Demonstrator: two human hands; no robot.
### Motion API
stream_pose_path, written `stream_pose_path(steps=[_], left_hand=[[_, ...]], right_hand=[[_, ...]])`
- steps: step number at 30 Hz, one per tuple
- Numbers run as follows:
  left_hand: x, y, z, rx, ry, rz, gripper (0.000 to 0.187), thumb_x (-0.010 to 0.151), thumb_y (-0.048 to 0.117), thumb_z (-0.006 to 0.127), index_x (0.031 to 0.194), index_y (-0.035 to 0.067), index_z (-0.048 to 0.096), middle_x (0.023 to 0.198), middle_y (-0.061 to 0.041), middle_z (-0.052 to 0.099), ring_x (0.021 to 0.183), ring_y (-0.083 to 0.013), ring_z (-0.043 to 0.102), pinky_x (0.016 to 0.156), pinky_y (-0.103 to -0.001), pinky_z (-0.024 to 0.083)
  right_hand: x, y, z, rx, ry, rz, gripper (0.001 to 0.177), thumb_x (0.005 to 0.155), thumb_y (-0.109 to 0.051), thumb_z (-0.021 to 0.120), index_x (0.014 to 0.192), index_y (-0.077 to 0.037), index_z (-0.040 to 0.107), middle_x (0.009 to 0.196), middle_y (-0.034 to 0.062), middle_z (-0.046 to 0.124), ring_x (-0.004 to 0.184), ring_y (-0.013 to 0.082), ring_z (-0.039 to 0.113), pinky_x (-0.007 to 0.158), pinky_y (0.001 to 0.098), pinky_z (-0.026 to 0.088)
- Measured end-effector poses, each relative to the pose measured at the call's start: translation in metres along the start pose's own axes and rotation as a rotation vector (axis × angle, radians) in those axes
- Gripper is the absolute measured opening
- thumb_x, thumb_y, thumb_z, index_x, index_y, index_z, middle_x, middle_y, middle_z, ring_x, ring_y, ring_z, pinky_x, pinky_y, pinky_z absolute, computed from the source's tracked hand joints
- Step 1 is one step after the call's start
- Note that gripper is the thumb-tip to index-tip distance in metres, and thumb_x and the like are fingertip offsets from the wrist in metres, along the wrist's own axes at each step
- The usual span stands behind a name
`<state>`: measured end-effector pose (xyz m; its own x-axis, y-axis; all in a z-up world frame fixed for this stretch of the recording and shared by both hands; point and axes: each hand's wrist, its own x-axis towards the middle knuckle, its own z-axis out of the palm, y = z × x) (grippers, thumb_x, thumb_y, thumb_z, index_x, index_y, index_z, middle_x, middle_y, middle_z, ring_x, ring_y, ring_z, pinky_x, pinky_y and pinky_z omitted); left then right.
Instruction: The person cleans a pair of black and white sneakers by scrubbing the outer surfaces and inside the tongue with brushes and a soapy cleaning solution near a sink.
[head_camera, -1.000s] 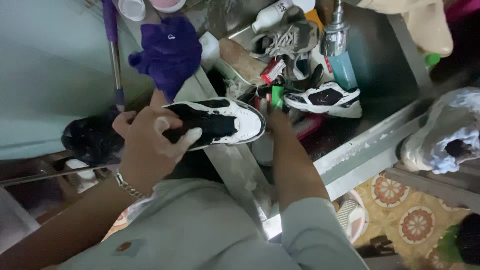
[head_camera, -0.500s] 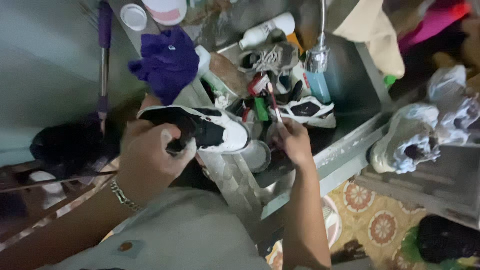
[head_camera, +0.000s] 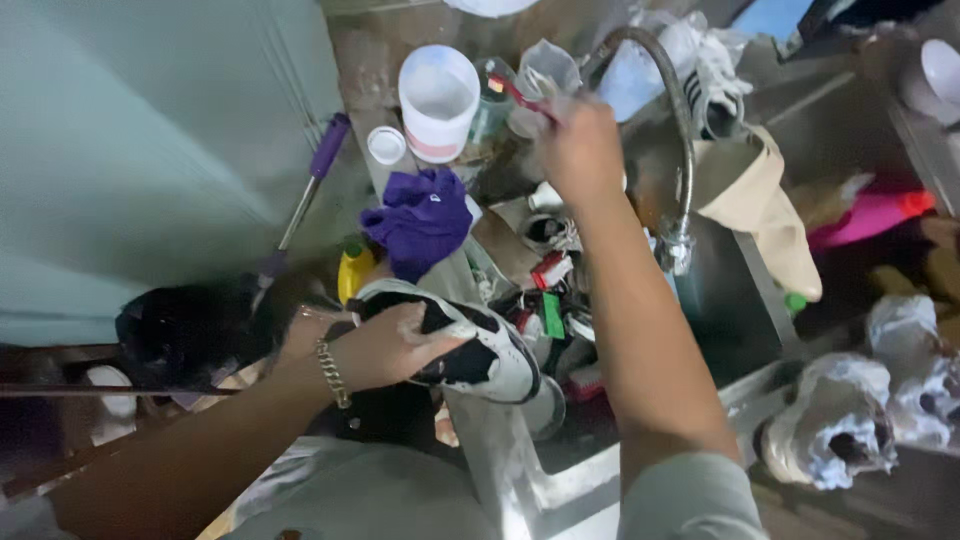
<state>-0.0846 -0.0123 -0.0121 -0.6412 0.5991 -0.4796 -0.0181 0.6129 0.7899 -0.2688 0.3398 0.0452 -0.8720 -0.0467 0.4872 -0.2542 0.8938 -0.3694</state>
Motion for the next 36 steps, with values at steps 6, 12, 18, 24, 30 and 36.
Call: stream_pose_path(steps=[6, 12, 18, 24, 30, 36], left_hand=[[0.007, 0.056, -0.027, -0.258, -0.094, -0.193, 0.077, 0.109, 0.052, 0.095, 0.073, 0.020, 0.035, 0.066, 0.003, 0.036, 0.065, -0.0159, 0.035, 0.072, -0.045, 0.027], [0.050, 0.020, 0.001, 0.156, -0.381, -0.187, 0.064, 0.117, 0.062, 0.052, 0.180, 0.054, 0.066, 0.205, -0.019, 0.020, 0.183, -0.0409, 0.044, 0.148, -0.039, 0.037], [0.021, 0.079, -0.013, -0.814, -0.317, -0.594, 0.041, 0.114, 0.045, 0.082, 0.120, 0.006, 0.094, 0.110, -0.012, 0.095, 0.099, -0.0282, 0.090, 0.087, -0.037, 0.069], [0.047, 0.029, 0.049, -1.062, 0.020, -0.710, 0.026, 0.077, 0.015, 0.094, 0.101, 0.007, 0.089, 0.096, -0.010, 0.092, 0.081, -0.0277, 0.085, 0.074, -0.033, 0.062], [0.011, 0.035, 0.082, -1.205, 0.030, -0.544, 0.044, 0.085, 0.015, 0.092, 0.124, -0.003, 0.083, 0.118, -0.017, 0.074, 0.113, -0.0325, 0.077, 0.096, -0.053, 0.063], [0.006, 0.030, 0.128, -1.218, 0.097, -0.577, 0.013, 0.078, 0.011, 0.092, 0.089, 0.006, 0.086, 0.090, -0.009, 0.061, 0.084, -0.0220, 0.062, 0.075, -0.036, 0.054]], right_hand=[[0.104, 0.012, 0.096, -0.494, -0.599, 0.102, 0.017, 0.110, 0.000, 0.077, 0.106, -0.004, 0.093, 0.104, 0.0248, 0.088, 0.099, 0.0484, 0.086, 0.086, 0.0628, 0.072], [0.118, 0.046, 0.106, -0.398, -0.542, 0.229, 0.022, 0.100, -0.012, 0.079, 0.118, -0.002, 0.086, 0.117, 0.0252, 0.089, 0.115, 0.0514, 0.087, 0.093, 0.0660, 0.071], [0.070, 0.004, -0.012, 0.136, -0.461, 0.724, 0.015, 0.094, 0.000, 0.072, 0.083, -0.008, 0.079, 0.134, 0.0147, 0.079, 0.078, 0.0124, 0.068, 0.064, 0.0336, 0.059], [-0.072, -0.038, -0.105, 0.972, -0.185, 1.017, 0.036, 0.122, -0.014, 0.069, 0.152, -0.005, 0.087, 0.101, 0.0032, 0.081, 0.068, 0.0138, 0.078, 0.055, 0.0223, 0.051], [-0.264, -0.119, -0.136, 0.709, 0.006, 1.032, 0.031, 0.117, -0.010, 0.071, 0.140, 0.001, 0.088, 0.100, 0.0162, 0.076, 0.083, 0.0236, 0.069, 0.071, 0.0406, 0.054], [-0.398, -0.160, -0.132, 0.691, 0.155, 1.037, 0.039, 0.117, 0.000, 0.069, 0.152, 0.002, 0.087, 0.102, 0.0171, 0.084, 0.091, 0.0207, 0.062, 0.082, 0.0320, 0.050]])
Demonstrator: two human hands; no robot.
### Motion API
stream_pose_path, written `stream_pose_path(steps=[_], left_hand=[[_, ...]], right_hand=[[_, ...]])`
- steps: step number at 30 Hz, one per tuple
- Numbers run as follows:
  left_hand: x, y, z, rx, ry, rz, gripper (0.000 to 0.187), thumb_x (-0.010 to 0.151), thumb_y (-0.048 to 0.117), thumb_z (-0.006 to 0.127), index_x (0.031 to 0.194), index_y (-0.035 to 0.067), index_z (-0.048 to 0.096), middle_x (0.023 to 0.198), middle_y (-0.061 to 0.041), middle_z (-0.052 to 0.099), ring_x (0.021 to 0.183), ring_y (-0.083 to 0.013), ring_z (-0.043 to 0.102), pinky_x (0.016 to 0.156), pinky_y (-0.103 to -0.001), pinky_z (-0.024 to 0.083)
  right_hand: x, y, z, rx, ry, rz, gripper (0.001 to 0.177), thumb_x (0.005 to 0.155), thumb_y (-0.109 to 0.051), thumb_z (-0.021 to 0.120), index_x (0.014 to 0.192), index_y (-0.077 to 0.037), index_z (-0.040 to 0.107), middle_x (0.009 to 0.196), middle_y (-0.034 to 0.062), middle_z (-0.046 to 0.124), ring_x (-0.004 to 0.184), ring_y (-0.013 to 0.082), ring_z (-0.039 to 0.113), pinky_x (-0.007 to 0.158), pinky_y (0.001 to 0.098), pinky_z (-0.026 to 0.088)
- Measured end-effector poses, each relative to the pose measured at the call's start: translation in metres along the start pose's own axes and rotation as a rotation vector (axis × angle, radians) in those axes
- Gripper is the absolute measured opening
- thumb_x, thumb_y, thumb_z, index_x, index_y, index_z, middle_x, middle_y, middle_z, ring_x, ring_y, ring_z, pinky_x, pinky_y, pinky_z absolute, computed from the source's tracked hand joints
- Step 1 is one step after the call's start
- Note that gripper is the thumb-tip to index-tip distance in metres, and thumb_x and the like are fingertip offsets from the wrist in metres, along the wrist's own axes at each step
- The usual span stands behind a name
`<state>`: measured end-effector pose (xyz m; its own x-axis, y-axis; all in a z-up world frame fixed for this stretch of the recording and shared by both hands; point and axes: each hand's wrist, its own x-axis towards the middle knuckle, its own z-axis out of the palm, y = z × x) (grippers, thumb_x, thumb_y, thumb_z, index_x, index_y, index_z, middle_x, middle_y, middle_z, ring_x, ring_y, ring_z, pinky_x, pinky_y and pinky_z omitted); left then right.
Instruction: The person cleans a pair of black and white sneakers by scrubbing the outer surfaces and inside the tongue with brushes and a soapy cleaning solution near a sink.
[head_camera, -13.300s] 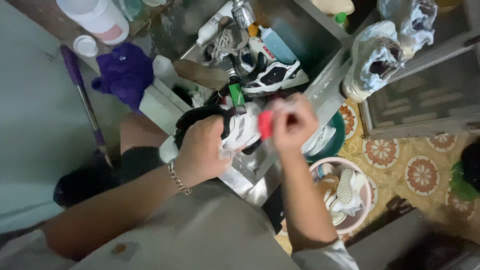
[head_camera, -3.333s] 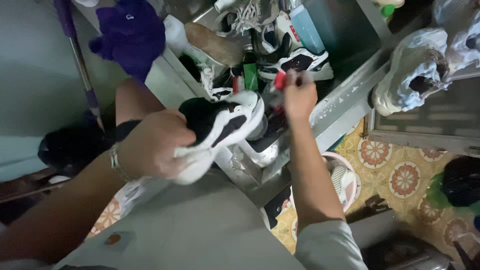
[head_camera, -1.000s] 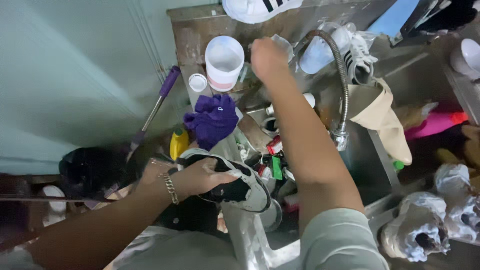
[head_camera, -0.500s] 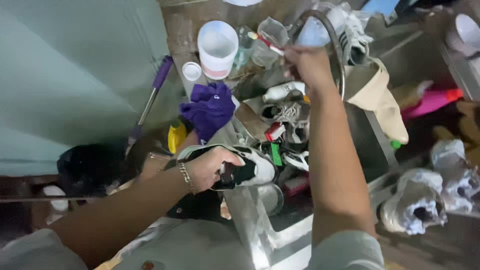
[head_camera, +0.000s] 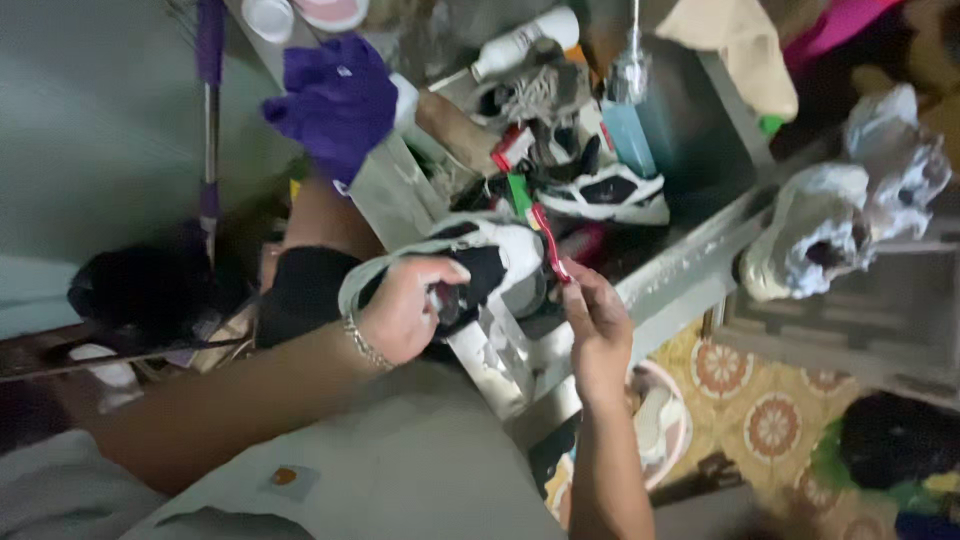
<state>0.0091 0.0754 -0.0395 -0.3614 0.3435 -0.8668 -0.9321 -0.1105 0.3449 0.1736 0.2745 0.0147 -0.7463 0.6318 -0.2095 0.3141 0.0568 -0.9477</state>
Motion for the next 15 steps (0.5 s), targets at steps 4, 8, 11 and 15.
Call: stream_pose_path(steps=[4, 8, 11, 15], left_hand=[[-0.012, 0.008, 0.010, -0.013, 0.026, 0.044, 0.022, 0.071, 0.011, 0.088, 0.092, 0.005, 0.091, 0.087, -0.012, 0.066, 0.083, -0.0296, 0.066, 0.079, -0.037, 0.056], [0.004, 0.004, -0.004, -0.048, -0.025, 0.126, 0.013, 0.069, 0.001, 0.088, 0.082, 0.000, 0.087, 0.078, -0.012, 0.056, 0.078, -0.0286, 0.060, 0.080, -0.037, 0.054], [-0.014, 0.006, 0.000, -0.053, -0.072, 0.176, 0.008, 0.072, 0.001, 0.087, 0.079, -0.001, 0.084, 0.075, -0.008, 0.053, 0.077, -0.0208, 0.052, 0.075, -0.032, 0.050], [-0.007, -0.004, -0.006, -0.042, -0.035, 0.138, 0.011, 0.071, 0.002, 0.088, 0.082, -0.001, 0.086, 0.078, -0.009, 0.058, 0.081, -0.0248, 0.053, 0.081, -0.038, 0.052]], right_hand=[[-0.025, 0.003, 0.005, -0.237, 0.203, -0.129, 0.019, 0.116, -0.011, 0.088, 0.134, -0.006, 0.092, 0.116, 0.0168, 0.092, 0.105, 0.0286, 0.080, 0.093, 0.0417, 0.064], [-0.015, 0.028, 0.010, -0.458, 0.225, -0.244, 0.008, 0.111, -0.014, 0.095, 0.115, -0.010, 0.089, 0.110, 0.0142, 0.096, 0.109, 0.0390, 0.094, 0.096, 0.0494, 0.072], [-0.022, 0.039, 0.013, -0.599, 0.241, -0.313, 0.005, 0.111, -0.019, 0.095, 0.110, -0.016, 0.091, 0.107, 0.0103, 0.095, 0.107, 0.0396, 0.092, 0.096, 0.0513, 0.070], [-0.034, 0.011, 0.021, -0.525, 0.149, -0.318, 0.006, 0.111, -0.012, 0.091, 0.106, -0.014, 0.090, 0.101, 0.0089, 0.094, 0.099, 0.0377, 0.093, 0.091, 0.0477, 0.070]])
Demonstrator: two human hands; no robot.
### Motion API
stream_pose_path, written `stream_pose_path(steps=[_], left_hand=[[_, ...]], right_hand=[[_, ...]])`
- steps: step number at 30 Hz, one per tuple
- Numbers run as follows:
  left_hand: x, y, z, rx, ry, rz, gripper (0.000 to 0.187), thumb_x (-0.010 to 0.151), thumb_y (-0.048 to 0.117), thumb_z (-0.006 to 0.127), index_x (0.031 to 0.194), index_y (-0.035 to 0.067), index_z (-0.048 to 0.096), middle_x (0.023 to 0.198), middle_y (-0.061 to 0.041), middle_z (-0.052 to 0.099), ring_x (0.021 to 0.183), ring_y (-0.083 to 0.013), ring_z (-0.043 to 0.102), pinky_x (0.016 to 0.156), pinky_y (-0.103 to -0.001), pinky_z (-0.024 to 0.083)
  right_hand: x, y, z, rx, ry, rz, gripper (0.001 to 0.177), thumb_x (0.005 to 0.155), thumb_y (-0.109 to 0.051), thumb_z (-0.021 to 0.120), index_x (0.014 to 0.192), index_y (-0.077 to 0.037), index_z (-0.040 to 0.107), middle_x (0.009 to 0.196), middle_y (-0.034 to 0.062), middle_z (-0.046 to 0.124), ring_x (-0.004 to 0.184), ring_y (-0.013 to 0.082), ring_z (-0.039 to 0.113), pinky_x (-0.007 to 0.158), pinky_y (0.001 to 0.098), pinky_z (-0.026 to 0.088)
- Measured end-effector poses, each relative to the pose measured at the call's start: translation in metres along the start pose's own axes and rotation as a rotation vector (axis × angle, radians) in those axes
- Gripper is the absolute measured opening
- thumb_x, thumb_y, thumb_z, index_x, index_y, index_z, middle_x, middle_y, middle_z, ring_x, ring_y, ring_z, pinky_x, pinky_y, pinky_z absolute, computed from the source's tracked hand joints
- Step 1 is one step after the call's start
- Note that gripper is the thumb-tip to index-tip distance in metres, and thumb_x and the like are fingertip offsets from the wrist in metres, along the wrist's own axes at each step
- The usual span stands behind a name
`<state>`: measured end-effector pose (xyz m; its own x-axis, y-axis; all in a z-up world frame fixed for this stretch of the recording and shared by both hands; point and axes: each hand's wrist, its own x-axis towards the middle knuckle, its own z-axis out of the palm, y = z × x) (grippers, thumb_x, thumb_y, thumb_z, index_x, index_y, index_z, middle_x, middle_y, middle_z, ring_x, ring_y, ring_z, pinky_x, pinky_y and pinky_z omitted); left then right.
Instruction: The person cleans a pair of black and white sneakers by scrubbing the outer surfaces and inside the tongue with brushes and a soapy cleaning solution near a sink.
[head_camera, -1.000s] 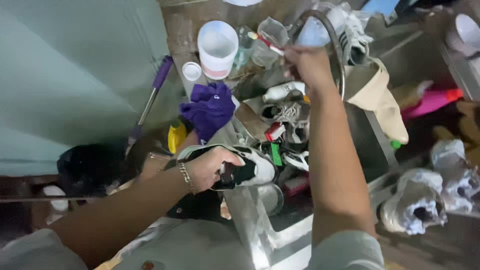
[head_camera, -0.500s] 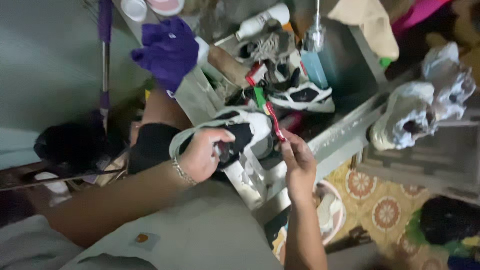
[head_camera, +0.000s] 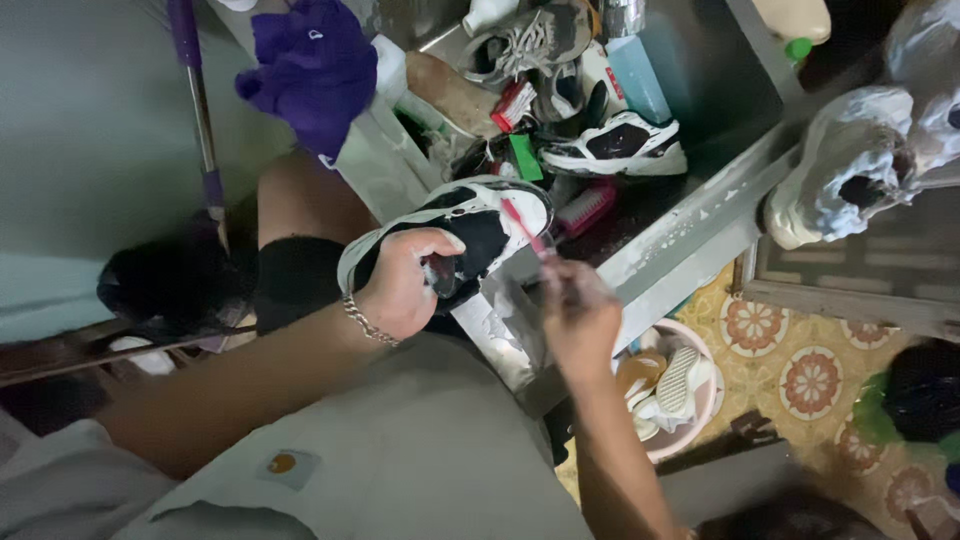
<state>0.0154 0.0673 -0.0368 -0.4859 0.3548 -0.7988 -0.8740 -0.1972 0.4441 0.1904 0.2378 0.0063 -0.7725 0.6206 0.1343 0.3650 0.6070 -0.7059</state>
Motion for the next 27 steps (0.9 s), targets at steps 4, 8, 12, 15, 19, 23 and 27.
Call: stream_pose_path(steps=[4, 8, 12, 15, 19, 23, 27], left_hand=[[-0.003, -0.006, 0.000, -0.044, -0.052, 0.019, 0.006, 0.068, 0.000, 0.084, 0.073, -0.003, 0.081, 0.067, -0.011, 0.048, 0.068, -0.0257, 0.046, 0.069, -0.037, 0.042], [-0.006, -0.009, -0.003, 0.014, -0.044, 0.078, 0.010, 0.070, -0.002, 0.083, 0.079, -0.004, 0.085, 0.065, -0.013, 0.052, 0.067, -0.0231, 0.049, 0.067, -0.032, 0.043], [-0.020, -0.019, 0.006, 0.037, -0.081, 0.084, 0.004, 0.077, -0.002, 0.085, 0.074, -0.005, 0.084, 0.063, -0.008, 0.044, 0.072, -0.0161, 0.044, 0.071, -0.026, 0.039], [-0.002, -0.040, -0.012, 0.035, -0.155, 0.015, 0.010, 0.081, 0.005, 0.090, 0.087, -0.003, 0.091, 0.072, -0.016, 0.069, 0.073, -0.0234, 0.063, 0.074, -0.033, 0.053], [-0.019, -0.034, -0.013, -0.002, -0.127, 0.021, 0.017, 0.074, -0.002, 0.089, 0.087, -0.012, 0.090, 0.072, -0.021, 0.062, 0.074, -0.0314, 0.059, 0.077, -0.043, 0.058], [-0.036, -0.027, -0.001, 0.063, -0.147, 0.049, 0.012, 0.077, -0.003, 0.095, 0.084, -0.010, 0.090, 0.069, -0.021, 0.063, 0.074, -0.0293, 0.059, 0.073, -0.045, 0.057], [-0.027, -0.036, -0.012, 0.165, -0.138, 0.057, 0.016, 0.080, 0.004, 0.096, 0.092, -0.007, 0.096, 0.075, -0.012, 0.069, 0.082, -0.0215, 0.058, 0.085, -0.040, 0.055]], right_hand=[[-0.003, 0.005, 0.002, 0.004, 0.083, -0.020, 0.006, 0.114, -0.009, 0.089, 0.108, -0.009, 0.089, 0.099, 0.0181, 0.092, 0.099, 0.0442, 0.092, 0.085, 0.0471, 0.070], [-0.006, 0.003, 0.008, 0.072, 0.086, -0.020, 0.006, 0.113, -0.006, 0.087, 0.107, -0.008, 0.089, 0.101, 0.0198, 0.093, 0.102, 0.0492, 0.091, 0.087, 0.0540, 0.069], [-0.002, -0.001, -0.001, 0.036, 0.107, -0.022, 0.007, 0.117, -0.004, 0.083, 0.114, -0.006, 0.089, 0.111, 0.0207, 0.094, 0.107, 0.0494, 0.090, 0.087, 0.0535, 0.069], [-0.007, -0.013, 0.006, 0.164, 0.034, -0.046, 0.010, 0.110, -0.004, 0.091, 0.101, -0.008, 0.089, 0.096, 0.0129, 0.094, 0.099, 0.0437, 0.094, 0.090, 0.0479, 0.072], [-0.002, -0.013, -0.001, 0.128, 0.043, -0.100, 0.014, 0.114, 0.002, 0.081, 0.105, -0.007, 0.087, 0.099, 0.0202, 0.091, 0.100, 0.0483, 0.091, 0.090, 0.0546, 0.070], [-0.014, -0.021, 0.004, 0.228, 0.000, -0.026, 0.011, 0.109, -0.004, 0.089, 0.101, -0.012, 0.090, 0.094, 0.0086, 0.094, 0.095, 0.0382, 0.094, 0.091, 0.0459, 0.072], [-0.007, 0.009, -0.004, 0.069, 0.072, -0.108, 0.010, 0.116, -0.006, 0.086, 0.106, -0.004, 0.085, 0.101, 0.0177, 0.094, 0.101, 0.0455, 0.092, 0.091, 0.0530, 0.069]])
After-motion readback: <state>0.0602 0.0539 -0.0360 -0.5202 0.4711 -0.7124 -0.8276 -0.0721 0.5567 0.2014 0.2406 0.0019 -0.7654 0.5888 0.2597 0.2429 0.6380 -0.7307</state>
